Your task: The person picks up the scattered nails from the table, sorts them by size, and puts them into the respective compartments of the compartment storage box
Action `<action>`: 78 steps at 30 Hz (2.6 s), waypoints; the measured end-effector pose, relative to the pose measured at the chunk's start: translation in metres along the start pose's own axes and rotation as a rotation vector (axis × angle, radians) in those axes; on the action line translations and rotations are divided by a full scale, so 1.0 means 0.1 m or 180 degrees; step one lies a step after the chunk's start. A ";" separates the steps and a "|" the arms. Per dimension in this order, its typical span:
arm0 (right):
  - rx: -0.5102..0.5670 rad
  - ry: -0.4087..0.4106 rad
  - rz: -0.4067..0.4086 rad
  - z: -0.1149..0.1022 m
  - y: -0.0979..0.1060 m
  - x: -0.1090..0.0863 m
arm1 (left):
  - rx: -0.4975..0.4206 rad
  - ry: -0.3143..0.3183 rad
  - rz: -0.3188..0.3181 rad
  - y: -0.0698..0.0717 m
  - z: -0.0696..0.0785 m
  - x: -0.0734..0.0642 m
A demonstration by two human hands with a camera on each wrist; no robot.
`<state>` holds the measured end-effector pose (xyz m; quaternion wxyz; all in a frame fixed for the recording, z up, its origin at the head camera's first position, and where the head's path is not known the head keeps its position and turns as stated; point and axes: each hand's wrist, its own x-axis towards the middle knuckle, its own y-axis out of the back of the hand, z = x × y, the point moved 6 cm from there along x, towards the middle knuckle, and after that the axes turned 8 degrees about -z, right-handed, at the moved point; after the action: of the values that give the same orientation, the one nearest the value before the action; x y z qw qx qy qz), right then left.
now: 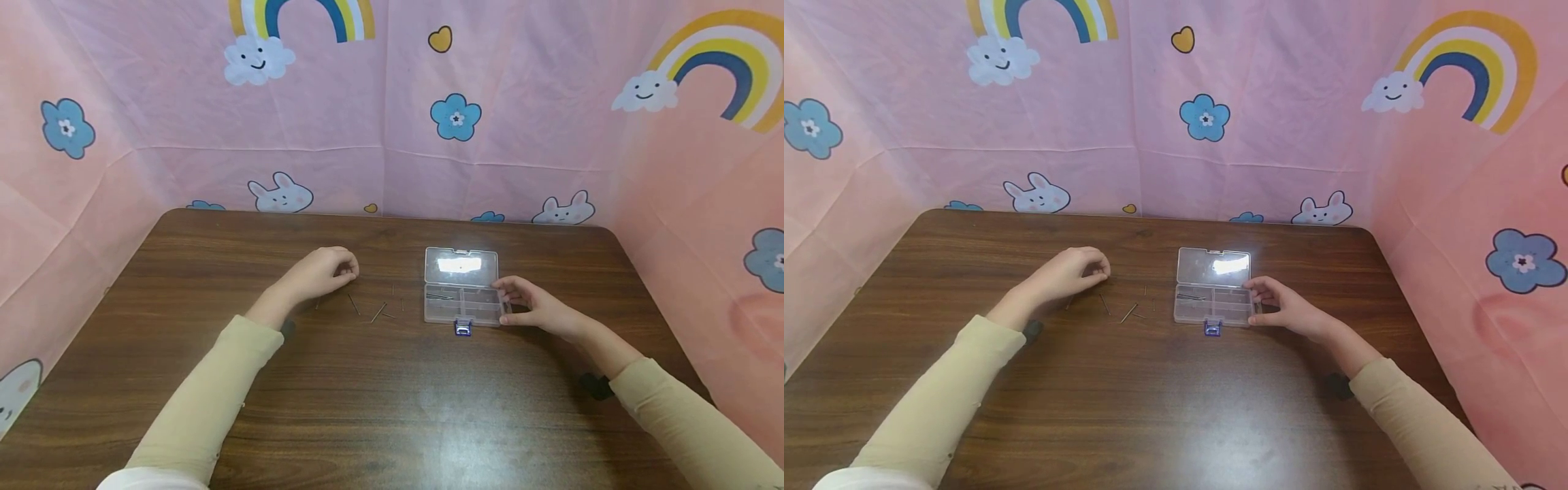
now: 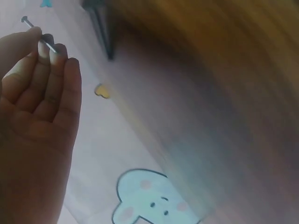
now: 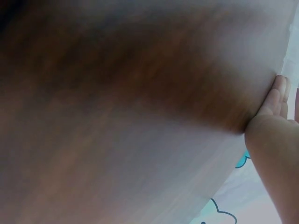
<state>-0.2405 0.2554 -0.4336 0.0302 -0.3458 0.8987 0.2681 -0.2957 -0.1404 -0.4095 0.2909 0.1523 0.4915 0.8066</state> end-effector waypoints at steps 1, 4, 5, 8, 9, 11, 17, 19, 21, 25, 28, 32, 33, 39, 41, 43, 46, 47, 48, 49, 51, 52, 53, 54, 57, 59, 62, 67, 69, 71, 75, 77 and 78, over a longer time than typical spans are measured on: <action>-0.0005 0.0007 -0.0001 0.00 0.00 0.00 | -0.0009 -0.0024 0.0012 0.00 0.03 0.02; -0.0007 0.0012 -0.0003 -0.01 0.00 0.00 | -0.0036 -0.0068 0.0046 -0.02 0.10 0.07; -0.0005 0.0014 -0.0005 -0.02 0.00 0.00 | -0.0056 -0.0077 0.0056 -0.03 0.12 0.09; -0.0002 0.0008 -0.0012 -0.02 -0.01 0.00 | -0.0079 -0.0125 0.0091 -0.06 0.20 0.15; 0.0001 0.0003 -0.0013 -0.02 -0.01 0.00 | -0.0084 -0.0136 0.0100 -0.06 0.23 0.16; -0.0002 0.0006 -0.0017 -0.02 -0.01 0.00 | -0.0076 -0.0169 0.0125 -0.08 0.28 0.19; -0.0014 0.0016 -0.0010 -0.02 -0.01 0.00 | -0.0069 -0.0301 0.0220 -0.13 0.43 0.29; -0.0014 0.0012 0.0000 -0.02 -0.01 0.00 | -0.0061 -0.0336 0.0236 -0.16 0.48 0.33; -0.0012 0.0018 0.0005 -0.01 -0.02 0.00 | -0.0062 -0.0363 0.0232 -0.19 0.54 0.37; -0.0015 0.0028 0.0015 0.01 -0.02 -0.01 | -0.0096 -0.0433 0.0216 -0.24 0.67 0.43; -0.0004 0.0038 0.0010 0.02 -0.02 -0.01 | -0.0118 -0.0472 0.0203 -0.28 0.77 0.48; 0.0019 0.0042 0.0003 0.01 -0.02 0.00 | -0.0088 -0.0525 0.0188 -0.31 0.89 0.53; 0.0019 0.0035 0.0004 0.01 -0.02 0.00 | -0.0081 -0.0536 0.0180 -0.32 0.91 0.54; -0.0001 -0.0008 0.0019 0.02 -0.01 0.01 | -0.0026 -0.0625 0.0181 -0.39 1.03 0.63; -0.0004 -0.0003 0.0021 0.02 -0.01 0.01 | -0.0043 -0.0651 0.0170 -0.41 1.06 0.66; -0.0001 0.0011 0.0020 0.02 -0.01 0.01 | -0.0063 -0.0668 0.0139 -0.44 1.09 0.69; 0.0006 0.0032 0.0018 0.02 -0.01 0.00 | -0.0076 -0.0667 0.0062 -0.47 1.14 0.73; 0.0010 0.0036 0.0016 0.02 -0.01 0.00 | -0.0079 -0.0663 0.0036 -0.48 1.16 0.73; 0.0013 0.0039 0.0015 0.02 -0.02 0.00 | -0.0069 -0.0658 0.0010 -0.49 1.17 0.74; 0.0016 0.0040 0.0014 0.01 -0.02 0.00 | -0.0064 -0.0661 -0.0013 -0.50 1.18 0.74; 0.0011 0.0038 0.0017 0.01 -0.02 0.00 | -0.0024 -0.0664 -0.0046 -0.52 1.21 0.76; 0.0008 0.0035 0.0018 0.01 -0.02 0.00 | -0.0003 -0.0666 -0.0056 -0.53 1.22 0.77; 0.0002 0.0036 0.0019 0.01 -0.02 0.00 | 0.0032 -0.0668 -0.0064 -0.54 1.23 0.77; -0.0001 0.0035 0.0022 0.01 -0.02 0.00 | 0.0071 -0.0667 -0.0071 -0.55 1.24 0.79; -0.0013 0.0030 0.0030 0.01 -0.02 0.00 | 0.0169 -0.0653 -0.0098 -0.57 1.26 0.81; -0.0016 0.0029 0.0030 0.01 -0.02 0.00 | 0.0216 -0.0637 -0.0132 -0.59 1.27 0.82; -0.0013 0.0034 0.0029 0.01 -0.02 0.00 | 0.0261 -0.0609 -0.0175 -0.60 1.29 0.82; 0.0001 0.0062 0.0026 0.01 -0.02 0.00 | 0.0339 -0.0595 -0.0175 -0.61 1.31 0.82; 0.0004 0.0071 0.0020 0.01 -0.02 0.00 | 0.0355 -0.0599 -0.0171 -0.62 1.31 0.82; 0.0009 0.0079 0.0016 0.01 -0.02 0.00 | 0.0369 -0.0600 -0.0172 -0.62 1.30 0.82; 0.0014 0.0051 0.0016 0.00 -0.03 -0.01 | 0.0384 -0.0606 -0.0176 -0.62 1.30 0.82; 0.0000 0.0031 0.0024 -0.01 -0.03 -0.01 | 0.0377 -0.0619 -0.0179 -0.62 1.30 0.81; -0.0004 0.0018 0.0029 -0.01 -0.02 -0.01 | 0.0367 -0.0631 -0.0182 -0.61 1.30 0.81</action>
<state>-0.2381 0.2538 -0.4335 0.0262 -0.3425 0.9001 0.2679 -0.2703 0.0225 -0.4054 0.3517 0.2338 0.5101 0.7493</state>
